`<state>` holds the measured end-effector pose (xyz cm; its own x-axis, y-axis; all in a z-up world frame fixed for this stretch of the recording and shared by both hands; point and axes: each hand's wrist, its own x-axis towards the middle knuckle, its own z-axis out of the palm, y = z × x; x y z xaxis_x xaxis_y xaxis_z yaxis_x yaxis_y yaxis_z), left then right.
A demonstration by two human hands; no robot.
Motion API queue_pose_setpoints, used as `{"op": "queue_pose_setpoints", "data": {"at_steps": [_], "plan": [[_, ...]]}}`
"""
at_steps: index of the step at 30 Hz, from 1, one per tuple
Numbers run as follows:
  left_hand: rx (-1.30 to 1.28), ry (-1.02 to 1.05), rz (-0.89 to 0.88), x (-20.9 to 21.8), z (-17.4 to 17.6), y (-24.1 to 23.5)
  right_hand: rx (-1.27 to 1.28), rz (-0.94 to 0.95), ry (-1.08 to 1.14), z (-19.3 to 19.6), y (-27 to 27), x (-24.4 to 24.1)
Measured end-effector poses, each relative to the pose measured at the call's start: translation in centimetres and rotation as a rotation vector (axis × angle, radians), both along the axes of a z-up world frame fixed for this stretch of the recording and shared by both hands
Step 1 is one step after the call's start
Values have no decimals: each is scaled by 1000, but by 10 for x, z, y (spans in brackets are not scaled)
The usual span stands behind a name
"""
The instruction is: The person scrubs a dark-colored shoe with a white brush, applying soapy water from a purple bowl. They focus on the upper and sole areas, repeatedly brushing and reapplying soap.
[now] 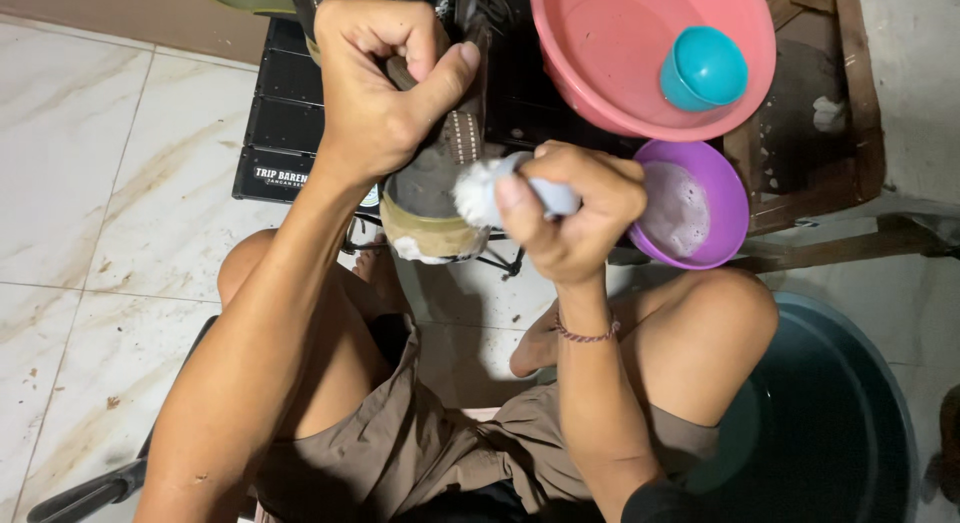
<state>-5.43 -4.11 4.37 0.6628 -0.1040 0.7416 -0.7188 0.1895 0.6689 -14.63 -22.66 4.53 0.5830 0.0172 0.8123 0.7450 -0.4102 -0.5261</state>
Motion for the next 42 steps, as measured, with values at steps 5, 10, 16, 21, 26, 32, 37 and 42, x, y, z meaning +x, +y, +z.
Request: {"op": "queue_pose_setpoints", "data": {"at_steps": [5,10,16,21,26,32,37,42], "plan": [[-83,14,-138,-6,4,-1,-44,121,-129,2,7,6],[-92,34,-174,-2,2,-1,137,-239,102,-42,0,36],[-101,0,-172,-3,5,-2,87,-207,47,11,22,-13],[-25,74,-184,-10,9,5,219,-256,97,-3,27,30],[59,86,-97,-3,11,11,153,-195,137,32,38,-6],[4,159,-227,-6,12,11,148,-161,71,23,31,40],[1,241,-110,-5,13,15,113,-100,187,43,37,-4],[-56,235,-174,-7,10,16,87,-119,67,32,32,42]]}}
